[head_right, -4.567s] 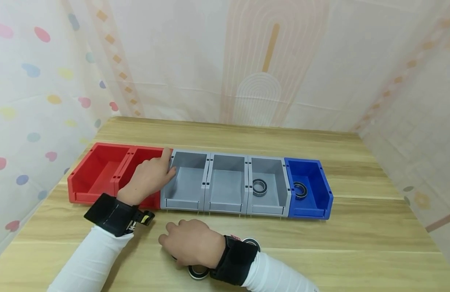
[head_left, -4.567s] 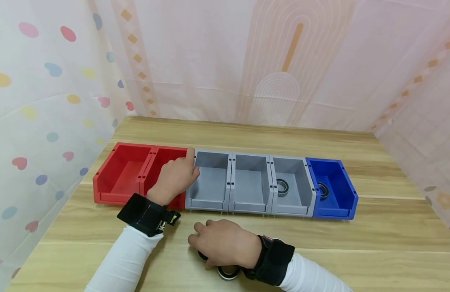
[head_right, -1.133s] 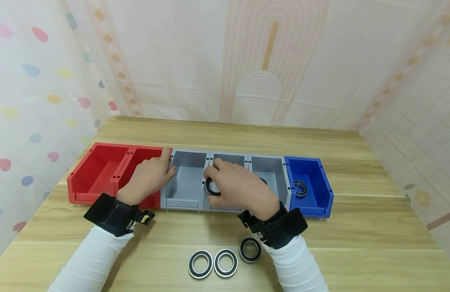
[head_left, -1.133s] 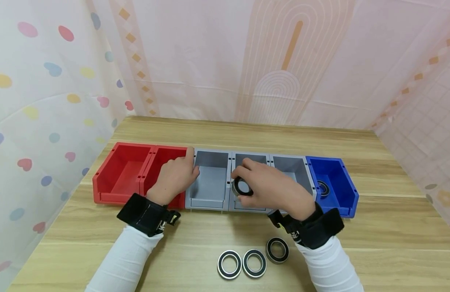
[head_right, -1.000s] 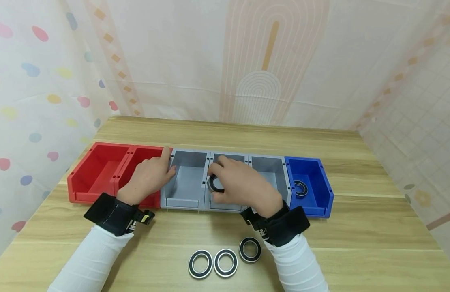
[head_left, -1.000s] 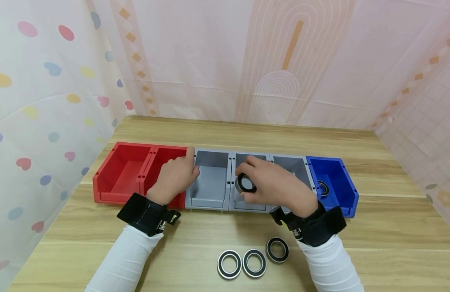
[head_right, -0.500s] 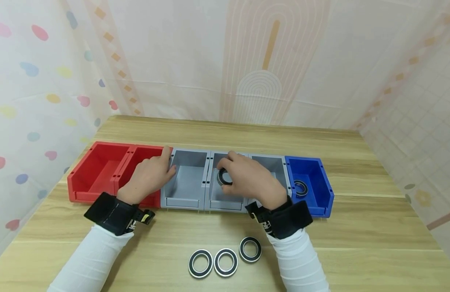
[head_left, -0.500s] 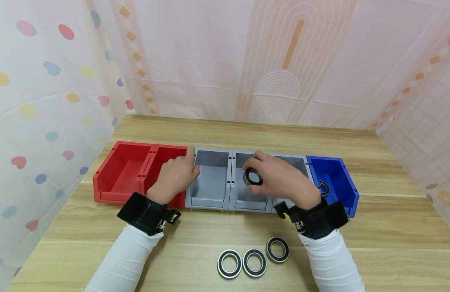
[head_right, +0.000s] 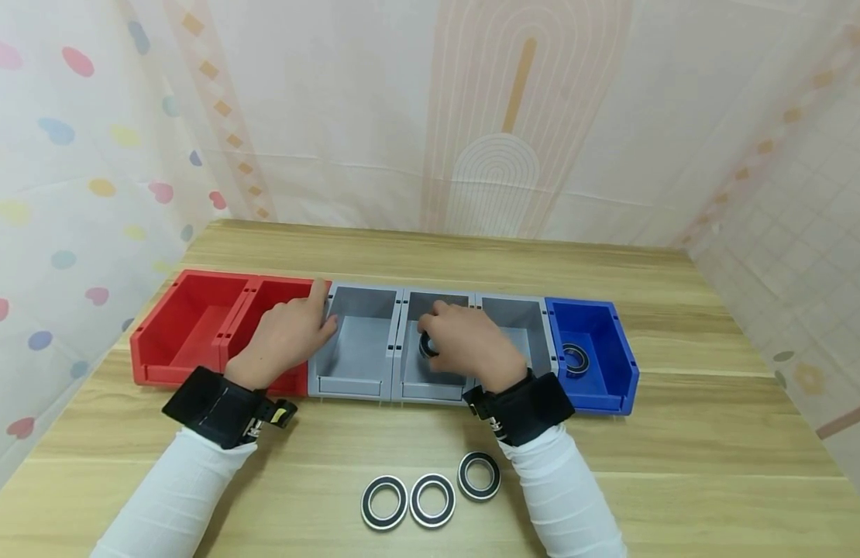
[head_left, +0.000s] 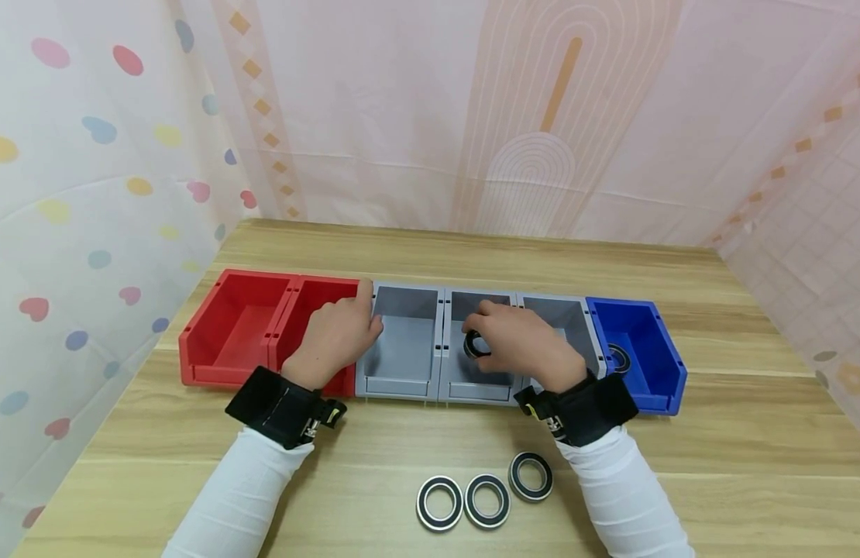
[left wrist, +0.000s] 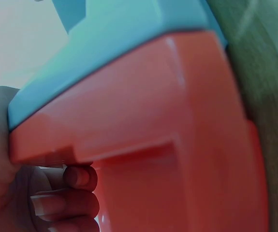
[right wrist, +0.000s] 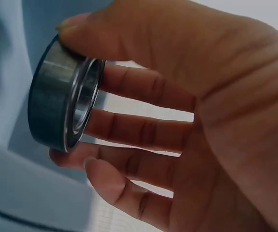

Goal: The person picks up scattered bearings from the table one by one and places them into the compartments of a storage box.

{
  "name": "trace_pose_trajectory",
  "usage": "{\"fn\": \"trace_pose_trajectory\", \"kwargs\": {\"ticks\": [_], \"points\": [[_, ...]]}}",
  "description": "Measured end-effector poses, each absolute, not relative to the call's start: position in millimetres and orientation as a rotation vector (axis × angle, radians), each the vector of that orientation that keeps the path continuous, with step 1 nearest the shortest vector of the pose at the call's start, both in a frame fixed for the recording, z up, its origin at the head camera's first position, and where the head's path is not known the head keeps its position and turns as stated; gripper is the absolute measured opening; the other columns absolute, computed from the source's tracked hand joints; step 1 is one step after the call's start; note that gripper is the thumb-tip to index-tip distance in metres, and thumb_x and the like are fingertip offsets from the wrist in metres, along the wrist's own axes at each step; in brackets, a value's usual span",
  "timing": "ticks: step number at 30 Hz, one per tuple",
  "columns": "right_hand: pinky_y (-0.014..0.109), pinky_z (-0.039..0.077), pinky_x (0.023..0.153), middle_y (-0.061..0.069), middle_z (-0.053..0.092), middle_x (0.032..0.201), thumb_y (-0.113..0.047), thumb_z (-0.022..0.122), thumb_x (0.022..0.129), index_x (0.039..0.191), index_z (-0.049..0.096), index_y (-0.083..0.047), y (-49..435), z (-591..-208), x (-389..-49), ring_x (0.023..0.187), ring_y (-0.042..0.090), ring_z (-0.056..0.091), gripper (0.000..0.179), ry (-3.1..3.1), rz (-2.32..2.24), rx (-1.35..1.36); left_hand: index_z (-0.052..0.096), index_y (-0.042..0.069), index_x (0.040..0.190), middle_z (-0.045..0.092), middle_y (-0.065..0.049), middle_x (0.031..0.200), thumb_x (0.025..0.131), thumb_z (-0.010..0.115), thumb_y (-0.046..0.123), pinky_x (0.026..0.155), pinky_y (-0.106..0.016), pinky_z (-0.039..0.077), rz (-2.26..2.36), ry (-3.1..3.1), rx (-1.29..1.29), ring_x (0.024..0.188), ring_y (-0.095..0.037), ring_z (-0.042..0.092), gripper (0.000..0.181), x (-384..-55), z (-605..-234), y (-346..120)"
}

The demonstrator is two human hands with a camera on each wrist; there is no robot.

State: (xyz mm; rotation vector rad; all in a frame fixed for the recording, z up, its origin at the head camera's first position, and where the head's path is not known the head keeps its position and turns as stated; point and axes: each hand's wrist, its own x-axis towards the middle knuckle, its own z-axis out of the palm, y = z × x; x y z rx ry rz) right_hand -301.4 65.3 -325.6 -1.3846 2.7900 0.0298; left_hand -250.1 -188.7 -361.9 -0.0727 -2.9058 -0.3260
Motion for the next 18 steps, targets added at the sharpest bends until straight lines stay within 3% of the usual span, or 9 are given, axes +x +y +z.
{"fn": "trace_pose_trajectory", "kwargs": {"ticks": [18], "points": [[0.031, 0.048, 0.063, 0.003, 0.059, 0.094, -0.022, 0.075, 0.073, 0.106, 0.066, -0.015, 53, -350, -303, 0.074, 0.012, 0.052, 0.036, 2.74, 0.195, -1.405, 0.039, 0.003, 0.101, 0.042, -0.005, 0.05, 0.081, 0.061, 0.021, 0.039, -0.025, 0.04, -0.332, -2.908, -0.068, 0.038, -0.015, 0.041, 0.035, -249, -361, -187]]}}
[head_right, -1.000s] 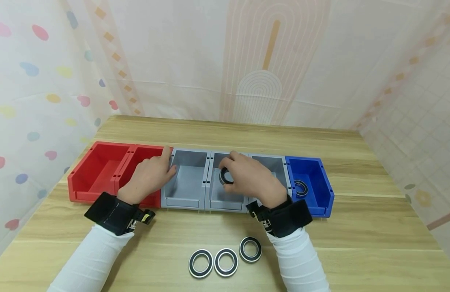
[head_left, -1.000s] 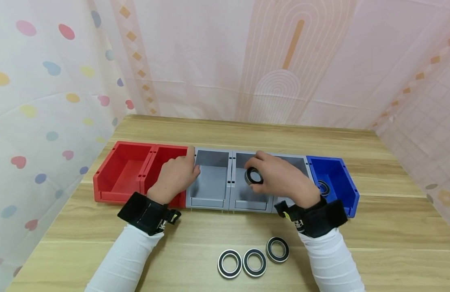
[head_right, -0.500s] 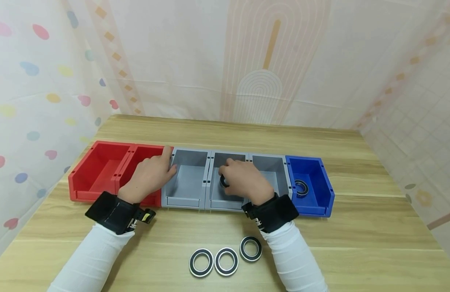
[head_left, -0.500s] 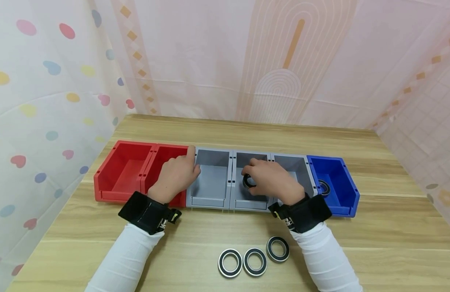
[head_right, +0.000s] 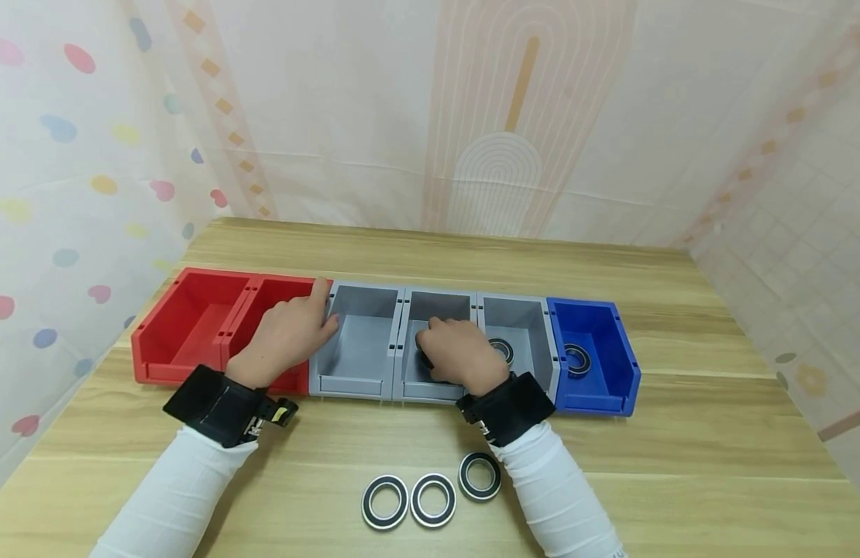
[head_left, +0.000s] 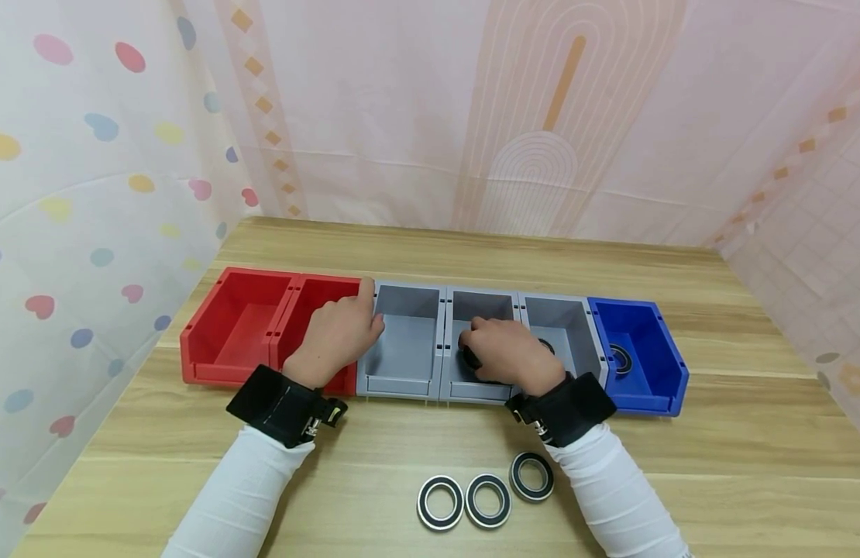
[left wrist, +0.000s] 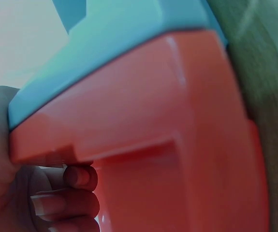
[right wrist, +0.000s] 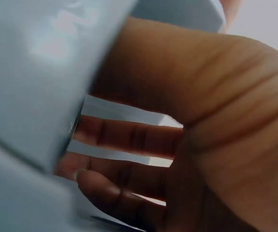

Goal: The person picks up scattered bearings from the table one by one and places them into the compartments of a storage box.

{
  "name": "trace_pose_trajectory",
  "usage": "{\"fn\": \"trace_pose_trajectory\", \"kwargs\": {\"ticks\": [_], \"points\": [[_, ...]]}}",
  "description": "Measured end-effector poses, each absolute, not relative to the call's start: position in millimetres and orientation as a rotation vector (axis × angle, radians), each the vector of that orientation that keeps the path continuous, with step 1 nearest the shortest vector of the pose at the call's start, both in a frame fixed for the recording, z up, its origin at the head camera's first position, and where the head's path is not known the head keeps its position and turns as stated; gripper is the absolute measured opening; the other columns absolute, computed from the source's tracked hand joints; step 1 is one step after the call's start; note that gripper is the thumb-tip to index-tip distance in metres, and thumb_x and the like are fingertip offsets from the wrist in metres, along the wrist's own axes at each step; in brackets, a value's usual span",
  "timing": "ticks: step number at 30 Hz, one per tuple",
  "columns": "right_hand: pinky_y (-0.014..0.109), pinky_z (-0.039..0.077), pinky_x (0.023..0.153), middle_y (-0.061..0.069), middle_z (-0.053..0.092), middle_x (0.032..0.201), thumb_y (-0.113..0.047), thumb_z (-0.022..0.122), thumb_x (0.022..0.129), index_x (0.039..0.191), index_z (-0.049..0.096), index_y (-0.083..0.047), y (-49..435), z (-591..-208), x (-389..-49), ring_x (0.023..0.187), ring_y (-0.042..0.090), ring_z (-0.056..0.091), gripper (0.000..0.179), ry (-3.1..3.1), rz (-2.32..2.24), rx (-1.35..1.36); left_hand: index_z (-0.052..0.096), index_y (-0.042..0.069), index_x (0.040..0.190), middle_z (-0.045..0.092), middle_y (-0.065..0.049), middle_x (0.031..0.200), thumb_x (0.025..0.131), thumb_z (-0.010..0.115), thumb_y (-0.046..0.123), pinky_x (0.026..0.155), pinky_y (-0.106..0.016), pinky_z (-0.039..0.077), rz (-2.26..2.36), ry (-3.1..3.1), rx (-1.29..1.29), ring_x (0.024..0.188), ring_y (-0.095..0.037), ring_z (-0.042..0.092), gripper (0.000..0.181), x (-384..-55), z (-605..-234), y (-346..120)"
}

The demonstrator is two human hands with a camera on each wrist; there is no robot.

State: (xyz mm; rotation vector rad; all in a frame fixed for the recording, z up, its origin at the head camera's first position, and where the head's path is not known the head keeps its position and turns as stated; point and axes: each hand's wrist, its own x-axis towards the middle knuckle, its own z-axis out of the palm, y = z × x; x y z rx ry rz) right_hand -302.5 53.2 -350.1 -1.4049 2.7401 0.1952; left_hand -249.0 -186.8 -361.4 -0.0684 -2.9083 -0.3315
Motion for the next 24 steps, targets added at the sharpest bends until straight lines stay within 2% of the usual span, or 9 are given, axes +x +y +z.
{"fn": "trace_pose_trajectory", "kwargs": {"ticks": [14, 21, 24], "points": [[0.03, 0.048, 0.068, 0.004, 0.058, 0.099, -0.02, 0.072, 0.077, 0.112, 0.063, -0.013, 53, -350, -301, 0.081, 0.013, 0.052, 0.037, 2.737, 0.148, -1.342, 0.039, 0.003, 0.101, 0.042, -0.005, 0.05, 0.081, 0.061, 0.021, 0.039, -0.025, 0.04, -0.331, -2.913, -0.072, 0.038, -0.014, 0.04, 0.035, -248, -361, -187], [0.036, 0.049, 0.075, 0.008, 0.056, 0.112, -0.023, 0.069, 0.08, 0.118, 0.06, -0.012, 75, -325, -304, 0.098, 0.021, 0.051, 0.04, 2.867, -0.078, -1.251, 0.038, 0.003, 0.1, 0.042, -0.004, 0.05, 0.082, 0.06, 0.021, 0.038, -0.025, 0.039, -0.32, -2.905, -0.069, 0.038, -0.015, 0.04, 0.033, -250, -362, -186], [0.035, 0.05, 0.07, 0.01, 0.053, 0.109, -0.024, 0.07, 0.08, 0.119, 0.059, -0.01, 84, -320, -308, 0.09, 0.021, 0.051, 0.043, 2.917, -0.148, -1.126, 0.038, 0.003, 0.1, 0.042, -0.005, 0.05, 0.082, 0.06, 0.021, 0.038, -0.025, 0.038, -0.32, -2.901, -0.074, 0.037, -0.015, 0.04, 0.033, -250, -362, -186]]}}
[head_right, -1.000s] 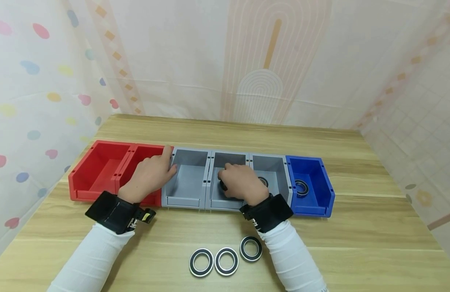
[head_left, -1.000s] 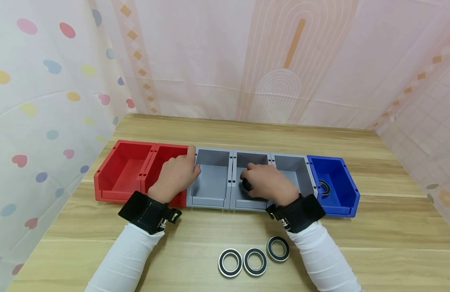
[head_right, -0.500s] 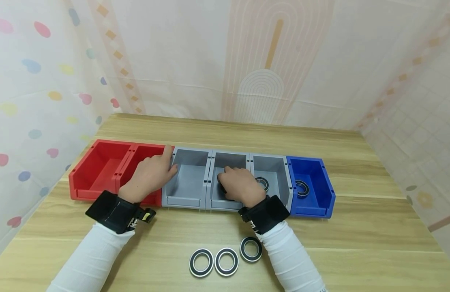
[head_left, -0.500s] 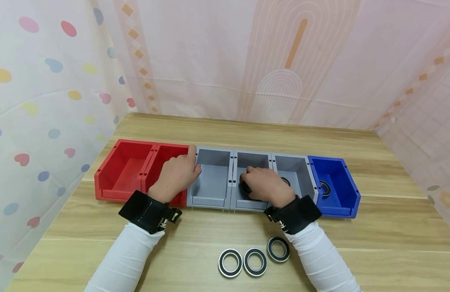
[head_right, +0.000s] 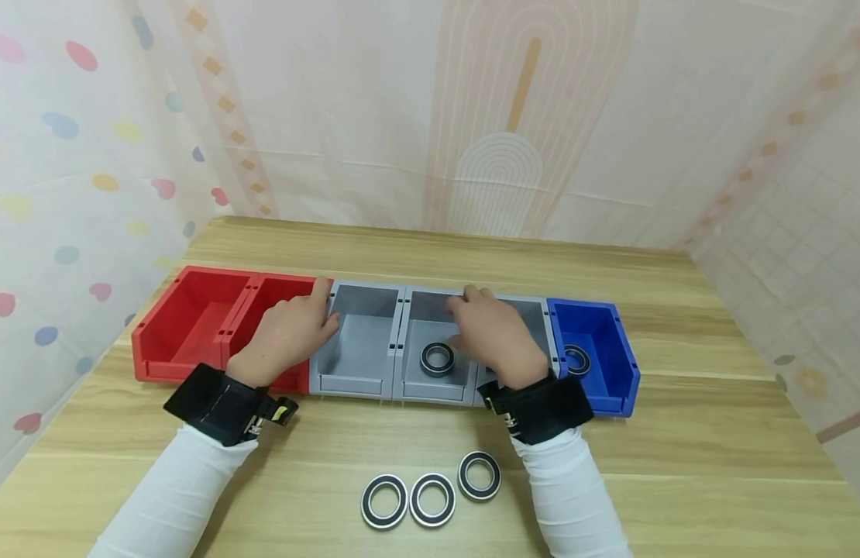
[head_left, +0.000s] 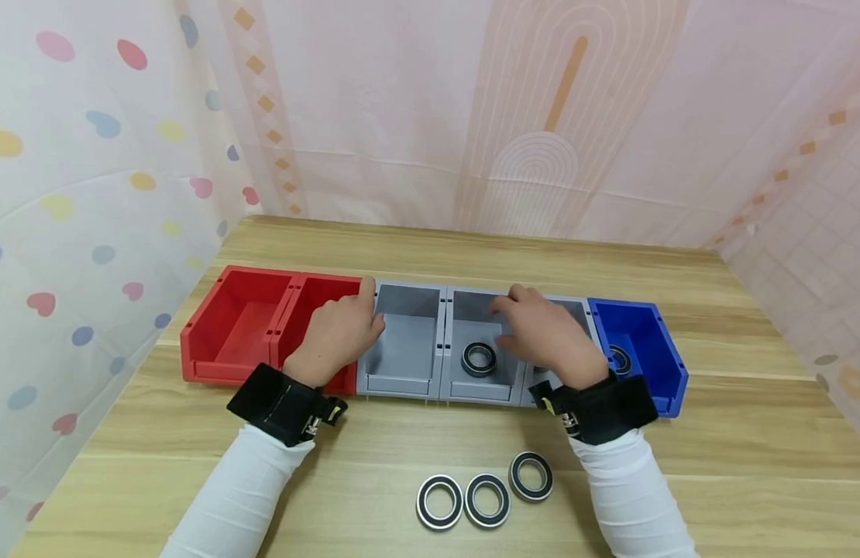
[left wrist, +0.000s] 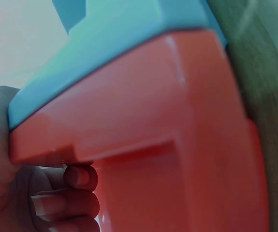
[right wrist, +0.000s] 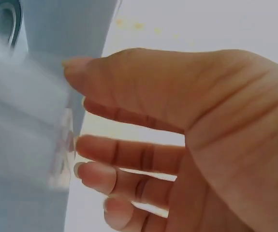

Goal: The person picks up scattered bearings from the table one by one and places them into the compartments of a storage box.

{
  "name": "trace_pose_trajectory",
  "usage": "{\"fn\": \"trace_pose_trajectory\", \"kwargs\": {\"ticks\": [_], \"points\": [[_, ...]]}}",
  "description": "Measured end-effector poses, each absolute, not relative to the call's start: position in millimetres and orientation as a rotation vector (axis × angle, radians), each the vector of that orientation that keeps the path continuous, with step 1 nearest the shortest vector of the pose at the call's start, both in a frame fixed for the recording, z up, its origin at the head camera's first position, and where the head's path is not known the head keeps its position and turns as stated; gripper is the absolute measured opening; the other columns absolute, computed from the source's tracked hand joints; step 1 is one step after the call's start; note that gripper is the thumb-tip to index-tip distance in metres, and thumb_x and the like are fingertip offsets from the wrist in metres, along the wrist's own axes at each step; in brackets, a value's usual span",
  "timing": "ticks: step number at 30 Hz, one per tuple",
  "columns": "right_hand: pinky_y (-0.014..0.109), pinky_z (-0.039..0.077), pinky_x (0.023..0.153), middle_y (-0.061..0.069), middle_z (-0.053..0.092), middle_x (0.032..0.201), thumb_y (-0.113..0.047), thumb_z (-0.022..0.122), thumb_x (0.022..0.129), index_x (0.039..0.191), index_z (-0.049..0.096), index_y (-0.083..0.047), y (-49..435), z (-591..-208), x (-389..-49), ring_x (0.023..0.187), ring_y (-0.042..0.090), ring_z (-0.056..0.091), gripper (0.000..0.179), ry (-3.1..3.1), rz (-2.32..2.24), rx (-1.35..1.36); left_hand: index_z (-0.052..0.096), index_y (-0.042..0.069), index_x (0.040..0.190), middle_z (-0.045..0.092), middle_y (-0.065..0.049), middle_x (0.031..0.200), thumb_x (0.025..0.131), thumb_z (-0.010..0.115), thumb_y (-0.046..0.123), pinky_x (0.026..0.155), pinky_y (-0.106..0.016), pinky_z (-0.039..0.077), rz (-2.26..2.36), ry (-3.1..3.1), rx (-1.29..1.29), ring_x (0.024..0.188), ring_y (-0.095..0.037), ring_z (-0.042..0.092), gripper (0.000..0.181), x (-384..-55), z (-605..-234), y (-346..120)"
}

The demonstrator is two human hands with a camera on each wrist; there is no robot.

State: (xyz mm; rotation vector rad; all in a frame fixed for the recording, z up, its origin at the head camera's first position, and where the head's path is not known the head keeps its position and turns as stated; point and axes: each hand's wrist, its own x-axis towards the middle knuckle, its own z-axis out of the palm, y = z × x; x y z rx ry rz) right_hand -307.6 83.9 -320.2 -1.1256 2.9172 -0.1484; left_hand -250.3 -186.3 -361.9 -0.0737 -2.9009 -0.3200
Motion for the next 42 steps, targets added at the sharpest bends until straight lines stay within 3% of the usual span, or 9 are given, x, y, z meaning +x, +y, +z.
{"fn": "trace_pose_trajectory", "kwargs": {"ticks": [5, 10, 17, 23, 28, 33, 36, 42], "points": [[0.029, 0.044, 0.054, 0.015, 0.041, 0.108, -0.021, 0.066, 0.083, 0.128, 0.048, -0.004, 89, -325, -313, 0.067, 0.019, 0.05, 0.052, 2.908, -0.259, -0.94, 0.038, 0.003, 0.1, 0.042, -0.005, 0.05, 0.081, 0.061, 0.021, 0.039, -0.025, 0.039, -0.334, -2.916, -0.066, 0.038, -0.015, 0.041, 0.035, -250, -362, -186], [0.028, 0.035, 0.043, 0.018, 0.035, 0.102, -0.015, 0.057, 0.085, 0.126, 0.044, -0.004, 85, -338, -316, 0.048, 0.02, 0.042, 0.044, 2.975, -0.352, -0.806, 0.038, 0.003, 0.1, 0.042, -0.005, 0.051, 0.081, 0.062, 0.023, 0.039, -0.025, 0.039, -0.312, -2.931, -0.054, 0.038, -0.015, 0.041, 0.036, -249, -361, -185], [0.034, 0.033, 0.045, 0.017, 0.044, 0.086, -0.021, 0.049, 0.092, 0.122, 0.037, -0.013, 83, -346, -318, 0.052, 0.025, 0.044, 0.034, 2.946, -0.352, -0.643, 0.042, 0.002, 0.101, 0.046, -0.006, 0.055, 0.079, 0.066, 0.026, 0.04, -0.027, 0.042, -0.192, -2.913, -0.049, 0.041, -0.015, 0.043, 0.04, -244, -356, -180], [0.033, 0.035, 0.05, 0.009, 0.051, 0.075, -0.022, 0.047, 0.093, 0.113, 0.039, -0.013, 82, -348, -320, 0.06, 0.024, 0.048, 0.024, 2.874, -0.374, -0.686, 0.053, -0.001, 0.102, 0.058, -0.016, 0.078, 0.075, 0.07, 0.03, 0.052, -0.037, 0.052, 0.059, -2.796, -0.104, 0.062, -0.025, 0.054, 0.045, -222, -334, -157], [0.034, 0.035, 0.052, 0.009, 0.05, 0.076, -0.023, 0.047, 0.093, 0.109, 0.039, -0.013, 81, -350, -323, 0.061, 0.023, 0.048, 0.019, 2.876, -0.387, -0.714, 0.056, 0.006, 0.104, 0.061, -0.011, 0.086, 0.082, 0.063, 0.032, 0.056, -0.032, 0.051, 0.093, -2.775, -0.397, 0.072, -0.023, 0.055, 0.035, -197, -323, -116], [0.033, 0.033, 0.051, 0.008, 0.048, 0.073, -0.022, 0.046, 0.094, 0.106, 0.04, -0.013, 78, -350, -324, 0.059, 0.023, 0.047, 0.017, 2.875, -0.389, -0.743, 0.057, 0.015, 0.114, 0.061, -0.003, 0.099, 0.084, 0.057, 0.05, 0.074, -0.034, 0.05, 0.141, -2.893, -0.868, 0.088, -0.019, 0.056, 0.046, -167, -335, -71], [0.033, 0.032, 0.05, 0.008, 0.046, 0.07, -0.022, 0.046, 0.094, 0.106, 0.04, -0.012, 76, -349, -324, 0.057, 0.023, 0.046, 0.017, 2.869, -0.395, -0.735, 0.058, 0.019, 0.112, 0.061, 0.0, 0.099, 0.079, 0.059, 0.058, 0.077, -0.033, 0.048, 0.202, -2.926, -1.038, 0.09, -0.015, 0.054, 0.052, -153, -346, -55], [0.032, 0.032, 0.049, 0.008, 0.047, 0.07, -0.022, 0.046, 0.093, 0.108, 0.042, -0.012, 73, -348, -323, 0.057, 0.022, 0.046, 0.018, 2.862, -0.411, -0.73, 0.058, 0.022, 0.112, 0.06, 0.004, 0.099, 0.066, 0.065, 0.067, 0.071, -0.026, 0.045, 0.297, -2.918, -1.164, 0.086, -0.01, 0.053, 0.065, -144, -363, -47]]}}
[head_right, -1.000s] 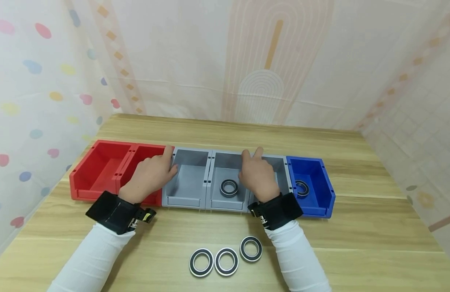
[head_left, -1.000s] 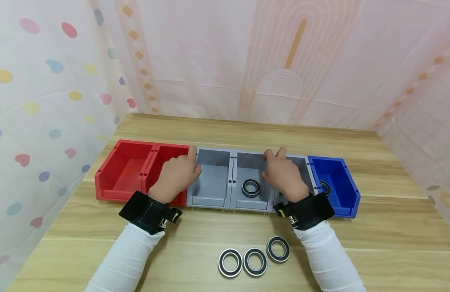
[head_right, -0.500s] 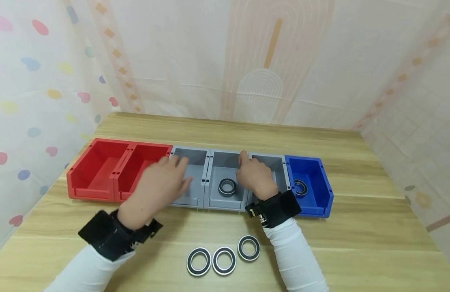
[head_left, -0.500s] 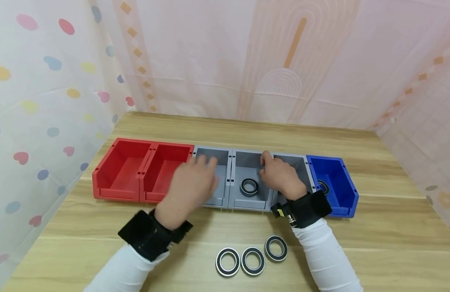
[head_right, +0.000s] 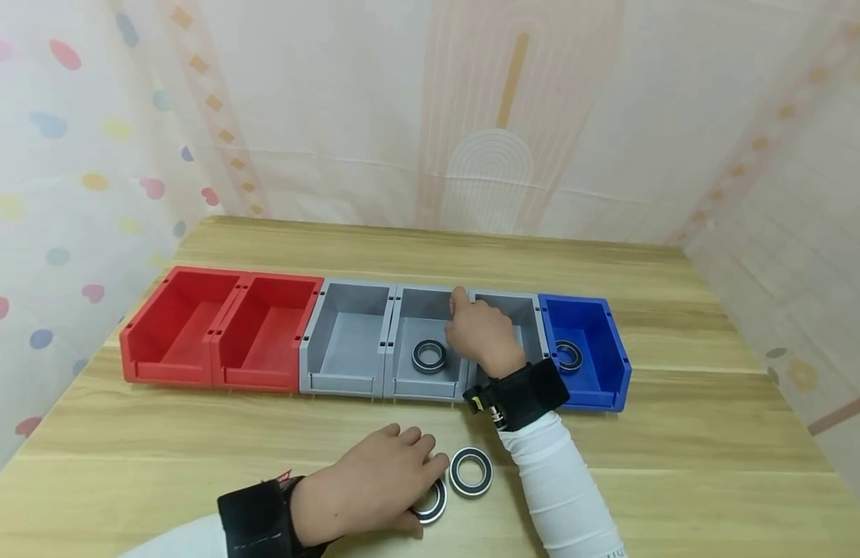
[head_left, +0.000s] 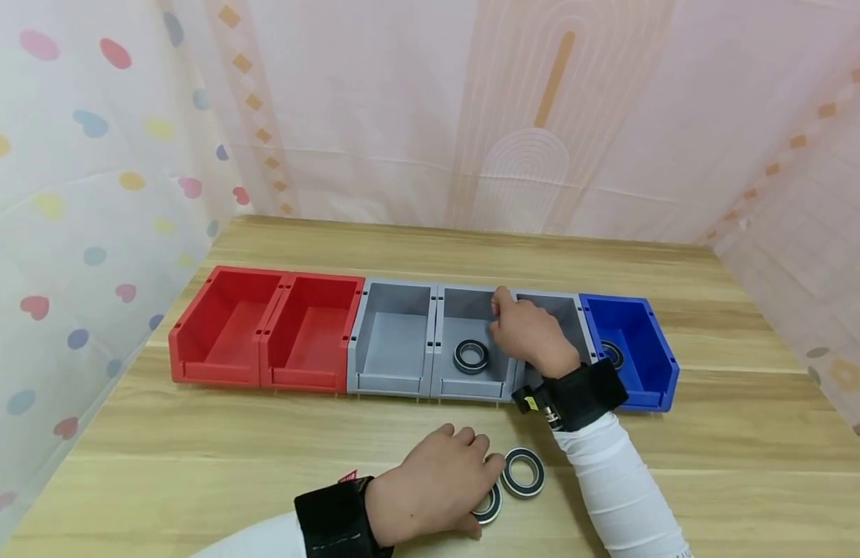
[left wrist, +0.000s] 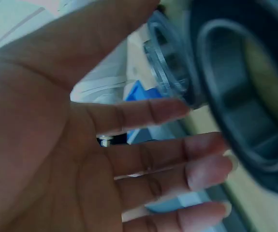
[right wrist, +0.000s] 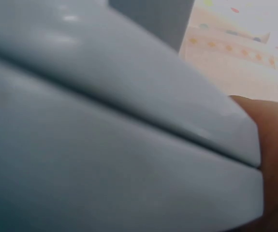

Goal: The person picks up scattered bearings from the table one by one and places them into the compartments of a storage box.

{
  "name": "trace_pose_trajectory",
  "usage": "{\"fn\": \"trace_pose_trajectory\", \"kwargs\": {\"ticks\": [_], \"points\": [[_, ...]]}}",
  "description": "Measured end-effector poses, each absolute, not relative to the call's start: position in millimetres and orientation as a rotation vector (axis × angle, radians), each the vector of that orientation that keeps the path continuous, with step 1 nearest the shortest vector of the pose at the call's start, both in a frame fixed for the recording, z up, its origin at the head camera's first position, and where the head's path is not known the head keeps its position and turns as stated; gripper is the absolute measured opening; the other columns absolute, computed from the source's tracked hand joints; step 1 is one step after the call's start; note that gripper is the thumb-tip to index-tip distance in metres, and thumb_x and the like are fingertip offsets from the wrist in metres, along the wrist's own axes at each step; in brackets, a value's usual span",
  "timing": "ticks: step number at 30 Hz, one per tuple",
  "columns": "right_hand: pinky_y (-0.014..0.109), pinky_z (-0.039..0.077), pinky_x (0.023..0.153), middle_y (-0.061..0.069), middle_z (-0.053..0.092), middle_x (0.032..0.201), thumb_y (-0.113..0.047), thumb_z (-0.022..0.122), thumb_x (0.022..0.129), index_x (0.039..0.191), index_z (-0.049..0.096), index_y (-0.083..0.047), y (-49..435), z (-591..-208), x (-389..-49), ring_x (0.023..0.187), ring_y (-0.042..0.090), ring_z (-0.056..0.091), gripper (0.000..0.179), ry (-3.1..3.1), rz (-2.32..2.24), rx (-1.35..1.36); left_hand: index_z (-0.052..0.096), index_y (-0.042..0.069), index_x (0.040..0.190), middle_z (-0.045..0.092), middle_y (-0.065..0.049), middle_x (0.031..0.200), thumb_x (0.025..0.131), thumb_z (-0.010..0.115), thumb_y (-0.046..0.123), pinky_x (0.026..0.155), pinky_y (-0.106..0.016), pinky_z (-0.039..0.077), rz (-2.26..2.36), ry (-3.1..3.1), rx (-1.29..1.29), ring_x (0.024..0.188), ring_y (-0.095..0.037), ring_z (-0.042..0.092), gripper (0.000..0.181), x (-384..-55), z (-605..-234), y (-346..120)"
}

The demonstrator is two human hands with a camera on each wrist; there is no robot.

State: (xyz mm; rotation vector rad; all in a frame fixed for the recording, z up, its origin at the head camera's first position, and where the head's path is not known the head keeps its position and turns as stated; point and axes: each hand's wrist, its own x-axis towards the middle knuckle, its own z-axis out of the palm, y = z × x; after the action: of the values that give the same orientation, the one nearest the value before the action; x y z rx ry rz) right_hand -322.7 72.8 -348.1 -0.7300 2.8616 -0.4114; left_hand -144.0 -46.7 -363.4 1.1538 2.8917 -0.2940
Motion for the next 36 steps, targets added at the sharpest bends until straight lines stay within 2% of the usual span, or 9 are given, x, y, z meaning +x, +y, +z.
{"fn": "trace_pose_trajectory", "kwargs": {"ticks": [8, 15, 20, 27, 33, 36], "points": [[0.032, 0.035, 0.049, 0.008, 0.049, 0.073, -0.022, 0.047, 0.093, 0.109, 0.043, -0.012, 72, -349, -325, 0.059, 0.022, 0.048, 0.019, 2.861, -0.414, -0.729, 0.056, 0.022, 0.114, 0.061, 0.008, 0.096, 0.07, 0.066, 0.061, 0.072, -0.023, 0.044, -0.182, 2.761, 1.257, 0.084, -0.006, 0.053, 0.06, -152, -370, -45], [0.032, 0.033, 0.05, 0.008, 0.047, 0.069, -0.023, 0.046, 0.094, 0.109, 0.042, -0.012, 73, -349, -324, 0.056, 0.022, 0.047, 0.019, 2.842, -0.419, -0.737, 0.057, 0.023, 0.108, 0.058, 0.01, 0.084, 0.073, 0.066, 0.057, 0.06, -0.02, 0.034, -0.176, 2.76, 1.357, 0.073, -0.004, 0.048, 0.05, -157, -375, -45], [0.032, 0.032, 0.049, 0.007, 0.045, 0.068, -0.023, 0.046, 0.094, 0.109, 0.041, -0.011, 73, -349, -324, 0.055, 0.022, 0.046, 0.019, 2.834, -0.428, -0.739, 0.058, 0.023, 0.104, 0.057, 0.011, 0.08, 0.072, 0.064, 0.057, 0.057, -0.02, 0.031, -0.208, 2.784, 1.407, 0.069, -0.004, 0.046, 0.047, -158, -375, -46], [0.031, 0.03, 0.048, 0.006, 0.043, 0.066, -0.022, 0.046, 0.094, 0.107, 0.041, -0.011, 73, -349, -323, 0.054, 0.022, 0.044, 0.018, 2.835, -0.44, -0.736, 0.058, 0.022, 0.104, 0.057, 0.011, 0.081, 0.075, 0.059, 0.061, 0.058, -0.02, 0.036, -0.238, 2.841, 1.426, 0.071, -0.005, 0.049, 0.048, -164, -366, -52], [0.031, 0.033, 0.048, 0.007, 0.046, 0.068, -0.022, 0.047, 0.093, 0.106, 0.043, -0.011, 72, -351, -324, 0.055, 0.021, 0.047, 0.017, 2.844, -0.45, -0.731, 0.056, 0.02, 0.096, 0.054, 0.009, 0.077, 0.075, 0.059, 0.059, 0.054, -0.021, 0.038, -0.205, 3.006, 1.425, 0.069, -0.006, 0.05, 0.045, -172, -356, -63], [0.031, 0.034, 0.048, 0.007, 0.048, 0.069, -0.022, 0.048, 0.093, 0.106, 0.044, -0.011, 72, -352, -325, 0.055, 0.021, 0.047, 0.017, 2.851, -0.455, -0.734, 0.057, 0.018, 0.099, 0.055, 0.007, 0.082, 0.077, 0.057, 0.057, 0.054, -0.021, 0.04, -0.147, 3.067, 1.435, 0.07, -0.007, 0.049, 0.046, -177, -351, -68]]}}
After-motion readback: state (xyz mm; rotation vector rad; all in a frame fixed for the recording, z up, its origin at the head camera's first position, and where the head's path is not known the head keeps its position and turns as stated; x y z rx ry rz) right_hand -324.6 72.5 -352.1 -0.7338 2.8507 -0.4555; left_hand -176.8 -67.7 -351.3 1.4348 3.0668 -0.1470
